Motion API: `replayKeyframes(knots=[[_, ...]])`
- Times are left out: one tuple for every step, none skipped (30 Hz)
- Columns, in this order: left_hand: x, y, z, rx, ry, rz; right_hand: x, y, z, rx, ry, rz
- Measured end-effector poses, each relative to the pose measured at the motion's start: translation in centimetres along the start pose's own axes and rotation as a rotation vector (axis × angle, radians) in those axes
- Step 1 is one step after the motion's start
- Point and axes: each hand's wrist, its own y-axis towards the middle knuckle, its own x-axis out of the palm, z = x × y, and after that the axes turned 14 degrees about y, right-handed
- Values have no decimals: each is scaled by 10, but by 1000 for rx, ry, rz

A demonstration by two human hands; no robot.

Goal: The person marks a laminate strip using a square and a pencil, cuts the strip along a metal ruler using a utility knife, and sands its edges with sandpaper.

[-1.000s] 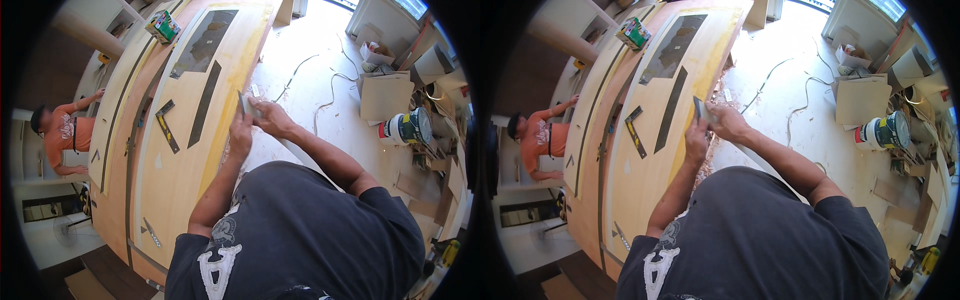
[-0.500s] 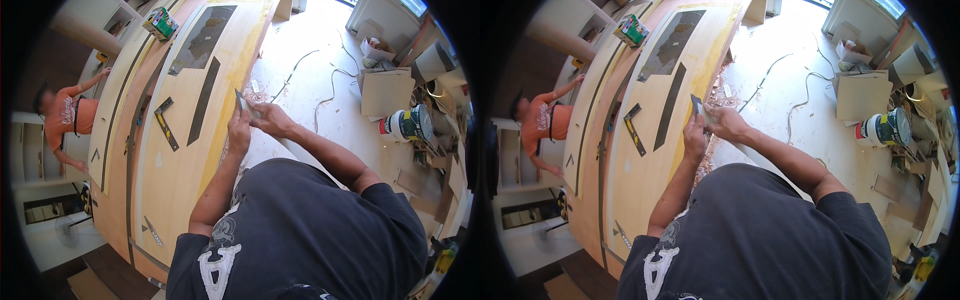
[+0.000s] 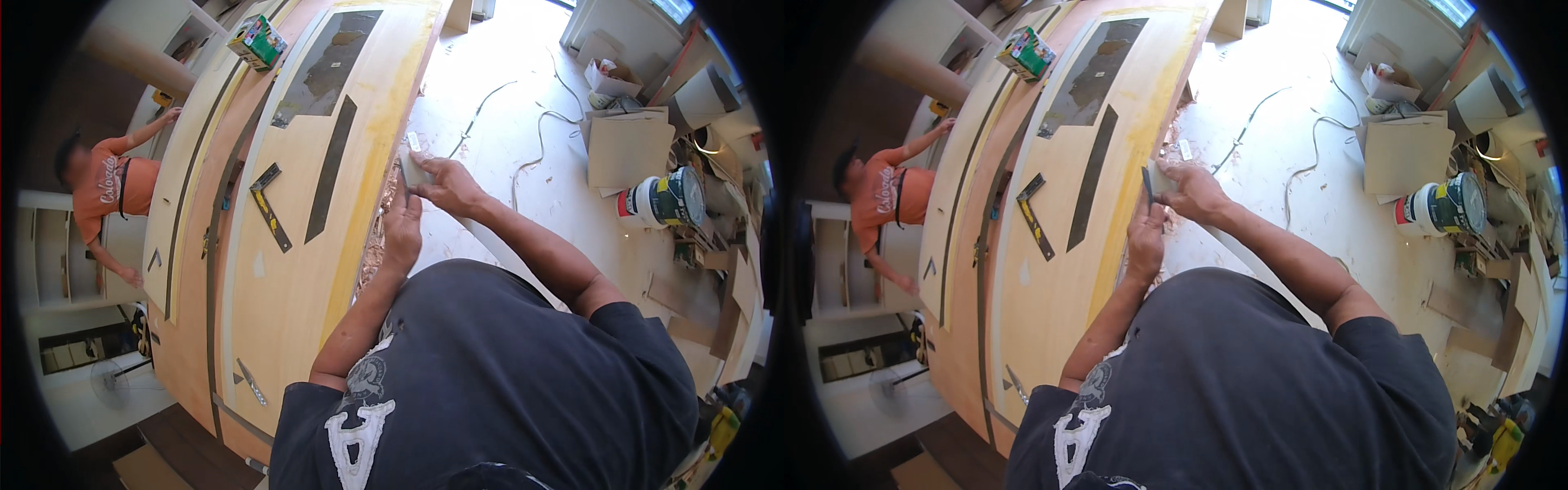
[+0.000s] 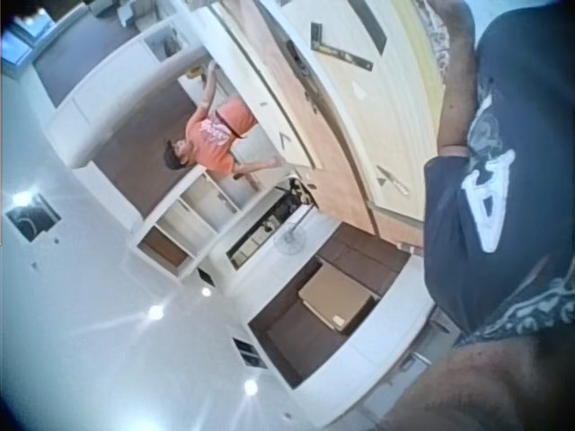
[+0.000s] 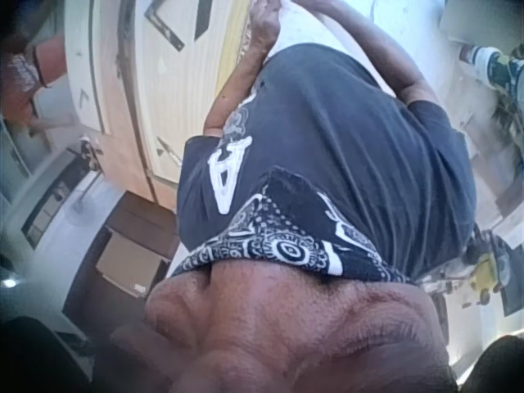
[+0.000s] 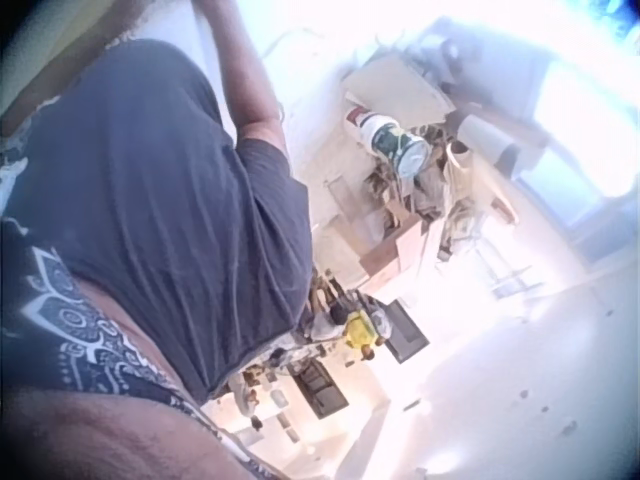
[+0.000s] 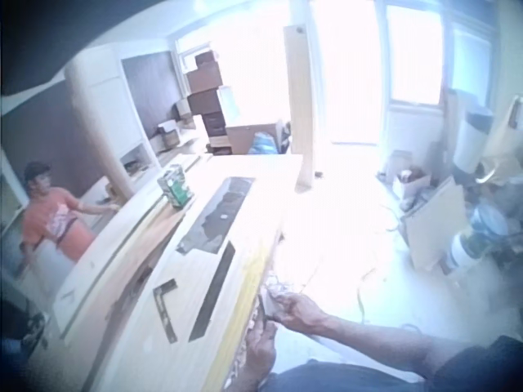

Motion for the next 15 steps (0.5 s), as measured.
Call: replayKeyframes(knots=[[2,9,0,99,-95,70,8,-2,14,-56,73,-8],[1,15,1,98,-98,66,13,-4,27,-112,146,-17],[-6,24,4,-27,-194,6,16,-6,23,-263,29,-7],[-11,29,6,-151,-290,-55,15,-4,18,-264,29,-14],[-6,29,-5,22,-104,27,13,-3,12,-179,10,7],[-3,28,-5,25,-104,27,9,1,8,-95,-10,35],[1,19,-6,45,-57,39,0,5,10,-66,-10,22],[4,10,-6,66,-10,51,-2,7,12,-61,-10,32],[5,2,-4,81,38,72,0,5,7,16,26,-29],[5,6,-4,76,36,70,4,3,1,94,62,-89],[3,18,-5,49,-31,83,7,-8,-4,101,102,-95],[-1,31,-4,27,-99,103,6,-13,-14,100,99,-99],[-10,38,-11,-151,-273,-7,3,-17,-21,100,58,-135],[-19,46,-18,-151,-273,-3,1,-18,-29,100,17,-172],[-28,52,-21,-181,-209,64,-2,-20,-36,89,49,-170]])
